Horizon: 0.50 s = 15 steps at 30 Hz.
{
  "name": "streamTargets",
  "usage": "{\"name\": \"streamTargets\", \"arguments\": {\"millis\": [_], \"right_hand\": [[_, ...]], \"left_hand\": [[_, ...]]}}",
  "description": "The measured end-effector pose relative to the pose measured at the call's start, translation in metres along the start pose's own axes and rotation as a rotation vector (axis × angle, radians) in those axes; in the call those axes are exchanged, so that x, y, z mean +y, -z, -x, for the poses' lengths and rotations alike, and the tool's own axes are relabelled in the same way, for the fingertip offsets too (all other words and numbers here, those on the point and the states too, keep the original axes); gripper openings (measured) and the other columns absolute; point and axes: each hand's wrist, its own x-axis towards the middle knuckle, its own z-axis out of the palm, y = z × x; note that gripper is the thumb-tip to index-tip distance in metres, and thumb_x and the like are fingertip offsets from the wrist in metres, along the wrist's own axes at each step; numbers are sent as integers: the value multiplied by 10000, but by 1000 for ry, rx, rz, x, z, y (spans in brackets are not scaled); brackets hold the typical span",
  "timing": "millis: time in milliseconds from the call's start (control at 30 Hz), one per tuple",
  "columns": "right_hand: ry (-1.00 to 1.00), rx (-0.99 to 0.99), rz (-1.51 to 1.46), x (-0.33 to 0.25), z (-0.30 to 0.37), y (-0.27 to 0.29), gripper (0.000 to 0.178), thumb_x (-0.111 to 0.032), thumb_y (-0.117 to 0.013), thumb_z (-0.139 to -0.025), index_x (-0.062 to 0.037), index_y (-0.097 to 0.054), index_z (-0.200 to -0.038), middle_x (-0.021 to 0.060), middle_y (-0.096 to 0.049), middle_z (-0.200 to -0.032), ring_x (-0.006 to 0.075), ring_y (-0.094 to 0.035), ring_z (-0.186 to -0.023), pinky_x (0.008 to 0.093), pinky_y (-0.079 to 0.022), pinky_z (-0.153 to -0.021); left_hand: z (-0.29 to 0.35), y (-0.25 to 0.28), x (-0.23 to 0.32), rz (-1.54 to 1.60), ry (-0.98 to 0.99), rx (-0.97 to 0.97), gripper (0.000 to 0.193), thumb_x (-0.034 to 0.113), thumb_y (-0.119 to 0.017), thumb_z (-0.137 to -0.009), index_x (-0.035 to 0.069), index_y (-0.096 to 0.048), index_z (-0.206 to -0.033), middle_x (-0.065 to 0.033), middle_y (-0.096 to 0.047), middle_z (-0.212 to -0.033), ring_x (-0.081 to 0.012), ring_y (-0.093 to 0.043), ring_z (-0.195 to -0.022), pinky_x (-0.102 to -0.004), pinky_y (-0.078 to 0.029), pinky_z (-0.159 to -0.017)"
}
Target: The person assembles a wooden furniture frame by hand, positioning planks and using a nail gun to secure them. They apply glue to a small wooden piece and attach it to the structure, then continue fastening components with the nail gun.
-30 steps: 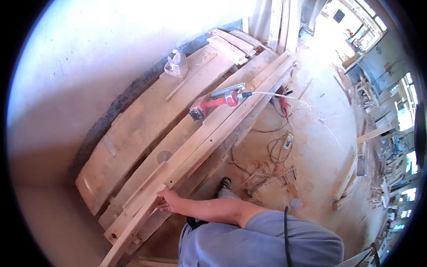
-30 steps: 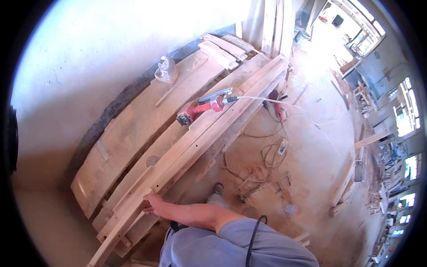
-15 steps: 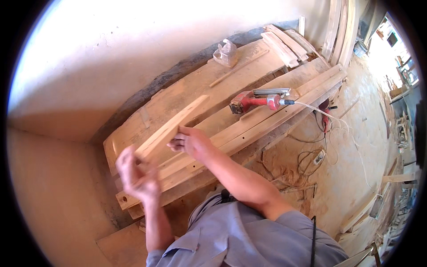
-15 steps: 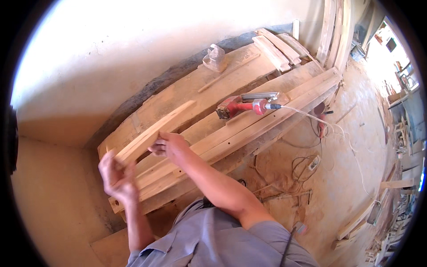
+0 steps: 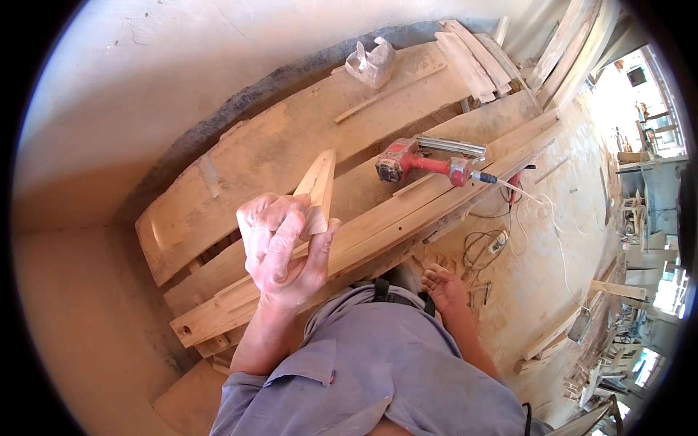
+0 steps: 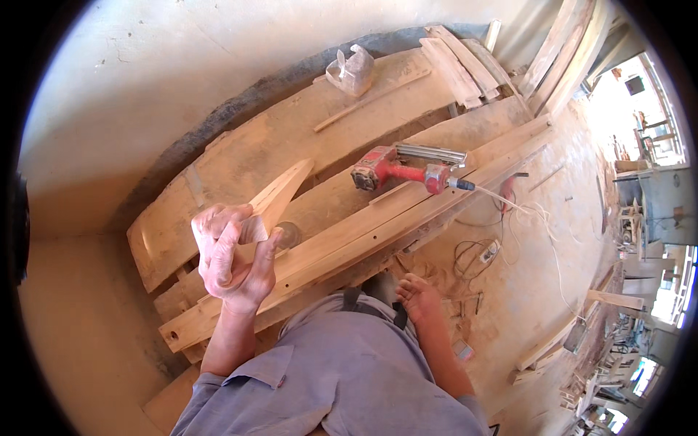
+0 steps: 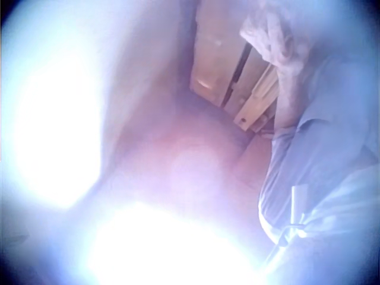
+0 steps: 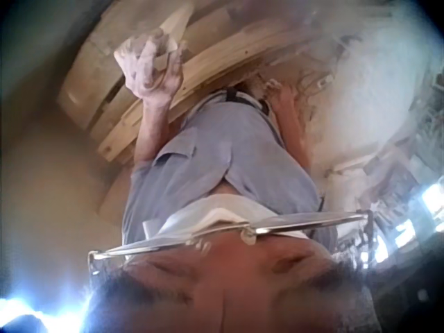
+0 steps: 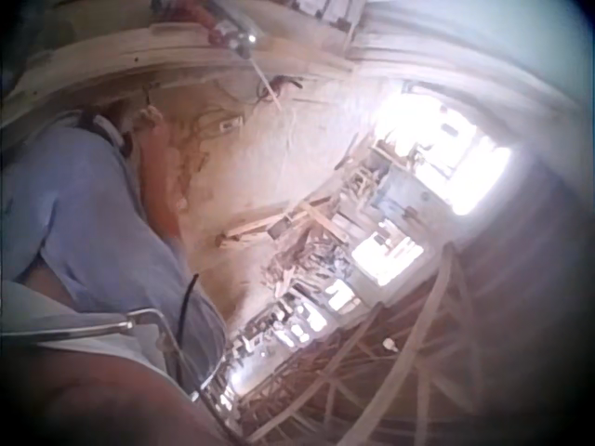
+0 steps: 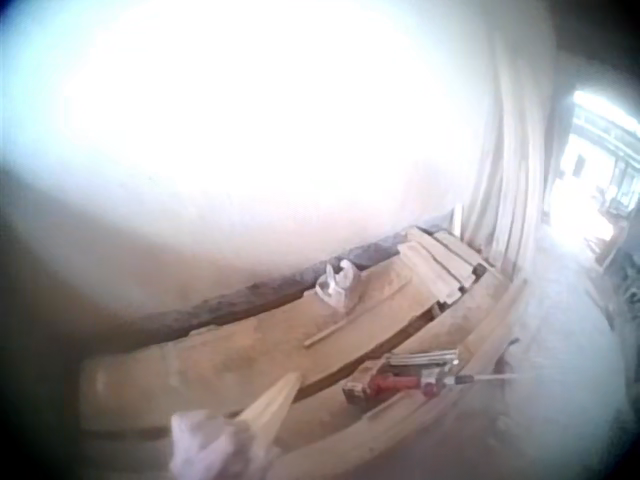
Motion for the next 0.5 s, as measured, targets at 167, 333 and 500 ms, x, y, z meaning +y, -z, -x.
{"name": "streamTargets", "arguments": {"millis": [167, 333, 500], "right_hand": [[141, -84, 463, -42, -10, -84, 306, -167, -602, -937, 5, -601, -1191, 124, -700, -949, 231, -699, -808, 332, -551, -690], [486, -141, 702, -154, -81, -183, 324, -127, -649, -909, 21, -625, -1196, 89, -698, -952, 167, -682, -815, 301, -544, -704], [901, -156, 1136, -236, -189, -312, 531, -182, -690, -897, -9, -537, -1375, 161, -667, -1188, 226, -677, -988, 355, -541, -868]], "left_hand": [[-11, -15, 2, -2, 1, -49, 741, -84, -848, -610, 65, -565, -1279, -143, -680, -985, -315, -597, -836, -442, -475, -783], [-28, -39, 17, -110, 36, -61, 799, -111, -819, -629, 80, -535, -1351, -132, -656, -1006, -317, -618, -851, -438, -501, -763], [-24, -38, 47, -350, 169, -125, 896, -72, -797, -663, 155, -486, -1471, -128, -661, -1085, -350, -623, -918, -463, -525, -817]]}}
